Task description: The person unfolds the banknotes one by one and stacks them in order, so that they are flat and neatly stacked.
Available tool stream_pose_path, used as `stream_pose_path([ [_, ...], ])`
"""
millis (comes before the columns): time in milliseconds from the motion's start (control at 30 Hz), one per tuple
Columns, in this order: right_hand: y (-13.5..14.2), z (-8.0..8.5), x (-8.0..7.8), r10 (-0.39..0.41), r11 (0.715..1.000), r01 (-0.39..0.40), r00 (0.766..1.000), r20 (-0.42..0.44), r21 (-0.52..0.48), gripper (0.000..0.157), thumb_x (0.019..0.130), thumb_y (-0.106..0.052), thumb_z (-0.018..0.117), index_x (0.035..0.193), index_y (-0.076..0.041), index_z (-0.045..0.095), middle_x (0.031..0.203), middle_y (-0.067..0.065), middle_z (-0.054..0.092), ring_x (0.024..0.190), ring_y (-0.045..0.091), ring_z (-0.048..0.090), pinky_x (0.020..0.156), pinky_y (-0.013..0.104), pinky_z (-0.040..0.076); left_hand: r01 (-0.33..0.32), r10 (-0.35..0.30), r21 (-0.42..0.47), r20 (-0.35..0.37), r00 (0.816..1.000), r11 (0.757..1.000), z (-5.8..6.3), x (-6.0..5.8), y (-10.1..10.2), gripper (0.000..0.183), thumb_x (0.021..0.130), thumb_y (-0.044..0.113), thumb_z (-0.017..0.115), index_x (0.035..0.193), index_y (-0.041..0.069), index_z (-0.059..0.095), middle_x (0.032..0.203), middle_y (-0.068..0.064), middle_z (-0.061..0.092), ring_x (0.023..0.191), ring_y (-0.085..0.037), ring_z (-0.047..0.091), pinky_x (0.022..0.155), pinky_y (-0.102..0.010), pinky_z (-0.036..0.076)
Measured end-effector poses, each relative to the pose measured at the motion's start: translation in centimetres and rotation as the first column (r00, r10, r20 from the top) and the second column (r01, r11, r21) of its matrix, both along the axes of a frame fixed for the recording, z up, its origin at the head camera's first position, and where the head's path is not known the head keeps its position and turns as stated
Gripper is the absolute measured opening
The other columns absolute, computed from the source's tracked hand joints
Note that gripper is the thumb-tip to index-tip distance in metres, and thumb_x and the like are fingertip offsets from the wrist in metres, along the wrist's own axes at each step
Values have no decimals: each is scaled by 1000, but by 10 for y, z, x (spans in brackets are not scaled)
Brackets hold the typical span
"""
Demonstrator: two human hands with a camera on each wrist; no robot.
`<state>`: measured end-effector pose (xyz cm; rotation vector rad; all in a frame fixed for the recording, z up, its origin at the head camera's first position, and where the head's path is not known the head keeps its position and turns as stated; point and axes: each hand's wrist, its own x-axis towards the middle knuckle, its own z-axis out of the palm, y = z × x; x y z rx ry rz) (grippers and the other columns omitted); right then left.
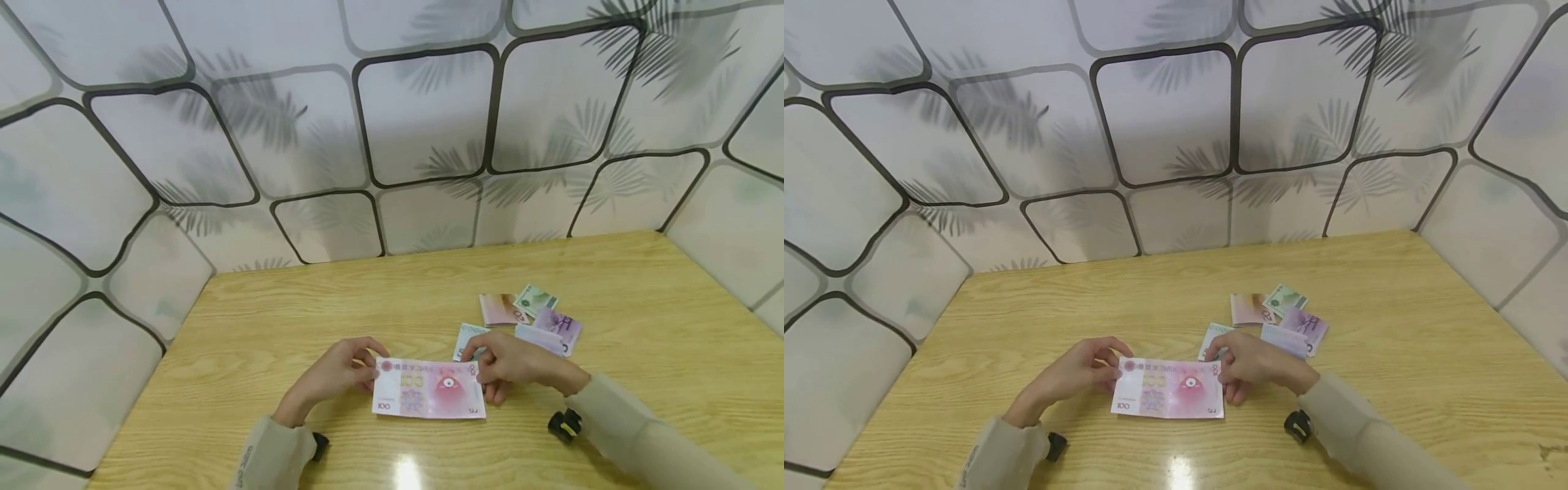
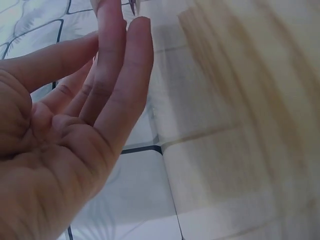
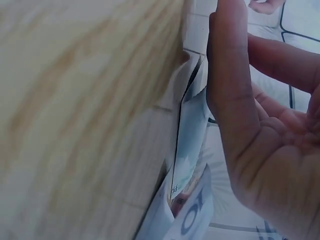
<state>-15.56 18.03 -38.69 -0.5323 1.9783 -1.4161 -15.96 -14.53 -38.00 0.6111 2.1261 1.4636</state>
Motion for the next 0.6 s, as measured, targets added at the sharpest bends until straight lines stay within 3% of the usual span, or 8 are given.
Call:
stream_pose_path([
  [233, -1, 0, 1, 23, 999, -23, 1000, 6, 43, 29, 88, 13, 58, 116, 9, 56, 65, 10, 65, 52, 12, 64, 51, 28, 59, 31, -31, -40, 12, 999, 999, 1, -1, 2, 23, 92, -16, 58, 115, -13, 59, 83, -11, 64, 68, -16, 64, 63, -31, 60],
  [600, 1, 2, -11, -52, 993, 60, 996, -77, 106, 32, 88, 14, 56, 120, 12, 54, 66, 10, 64, 53, 15, 63, 52, 30, 59, -32, 32, -113, -9, 999, 993, 0, -9, 10, 21, 92, -14, 60, 112, -9, 61, 79, -9, 62, 65, -17, 65, 60, -30, 59],
])
